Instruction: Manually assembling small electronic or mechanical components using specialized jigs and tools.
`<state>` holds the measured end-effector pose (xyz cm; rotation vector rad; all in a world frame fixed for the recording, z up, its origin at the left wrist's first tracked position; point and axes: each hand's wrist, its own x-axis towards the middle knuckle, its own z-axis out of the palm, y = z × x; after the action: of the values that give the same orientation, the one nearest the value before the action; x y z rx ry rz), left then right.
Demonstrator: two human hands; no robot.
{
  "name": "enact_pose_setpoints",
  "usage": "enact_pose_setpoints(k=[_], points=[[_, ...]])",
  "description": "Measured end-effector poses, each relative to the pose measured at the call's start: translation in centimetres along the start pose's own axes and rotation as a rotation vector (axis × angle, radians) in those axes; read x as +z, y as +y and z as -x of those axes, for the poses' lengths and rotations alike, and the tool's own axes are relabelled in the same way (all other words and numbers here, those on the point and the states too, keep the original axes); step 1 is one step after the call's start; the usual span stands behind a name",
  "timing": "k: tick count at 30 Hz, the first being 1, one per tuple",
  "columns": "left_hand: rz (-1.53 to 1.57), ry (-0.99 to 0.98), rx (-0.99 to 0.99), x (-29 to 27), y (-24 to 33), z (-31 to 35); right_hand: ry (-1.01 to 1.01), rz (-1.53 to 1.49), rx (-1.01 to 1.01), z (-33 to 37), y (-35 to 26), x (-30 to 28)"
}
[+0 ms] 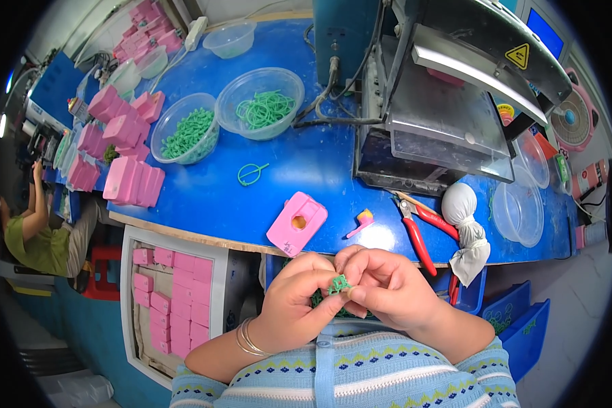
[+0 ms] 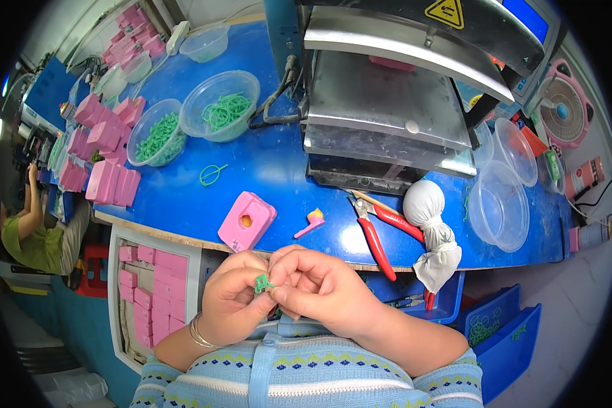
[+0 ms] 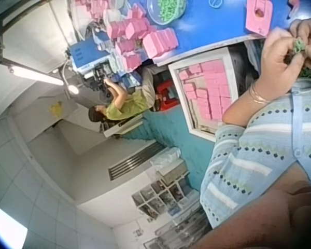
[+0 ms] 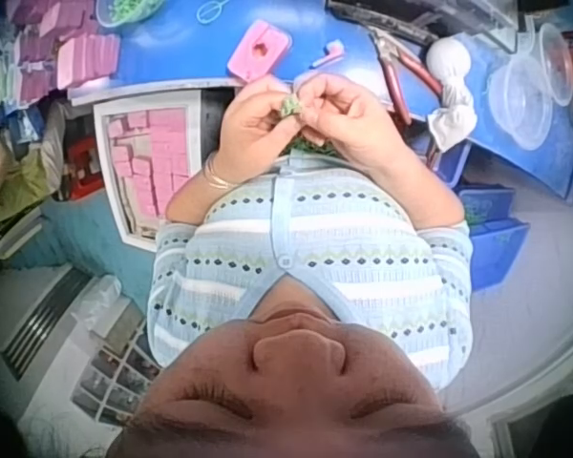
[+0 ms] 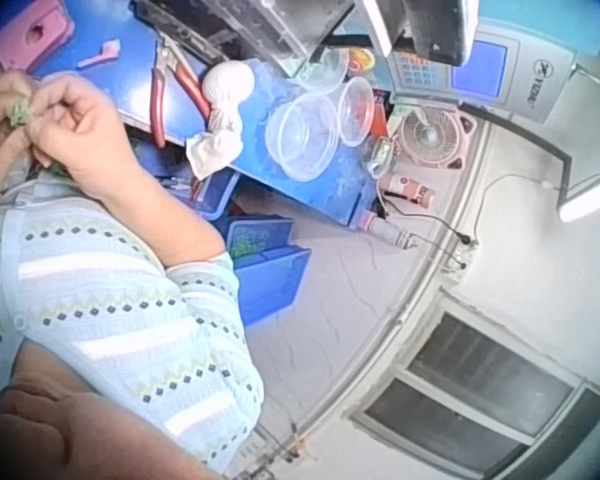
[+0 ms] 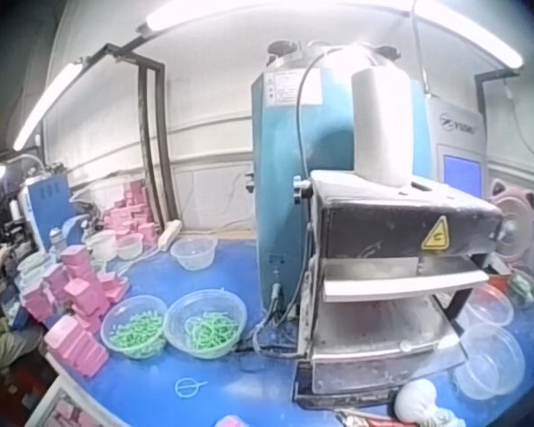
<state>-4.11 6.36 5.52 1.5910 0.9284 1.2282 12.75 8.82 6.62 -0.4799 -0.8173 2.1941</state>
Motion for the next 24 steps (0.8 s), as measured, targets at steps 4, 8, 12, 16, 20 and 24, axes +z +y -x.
enact_pose_setpoints(k=[4, 8, 12, 16, 20, 24], points=[[0.047, 0.019, -0.056, 0.0, -0.3, 0.2, -0.038, -0.072, -0.015, -0.2, 0.2, -0.1], [0.058, 0.028, -0.033, 0.0, -0.4, 0.2, -0.039, -0.071, -0.012, -0.3, 0.3, -0.1], [0.068, 0.017, -0.037, -0.1, -0.5, 0.3, -0.064, -0.082, -0.037, -0.4, 0.5, -0.2], [0.049, 0.032, -0.042, -0.1, -0.5, 0.4, -0.072, -0.055, -0.036, -0.5, 0.5, -0.2], [-0.088, 0.004, 0.001, -0.7, -0.1, -0.1, 0.032, 0.304, -0.213, -0.5, 0.1, 0.4], [-0.300, -0.043, 0.046, -1.2, 0.9, -0.6, 0.063, 1.017, -0.381, -0.2, -1.5, 0.1]])
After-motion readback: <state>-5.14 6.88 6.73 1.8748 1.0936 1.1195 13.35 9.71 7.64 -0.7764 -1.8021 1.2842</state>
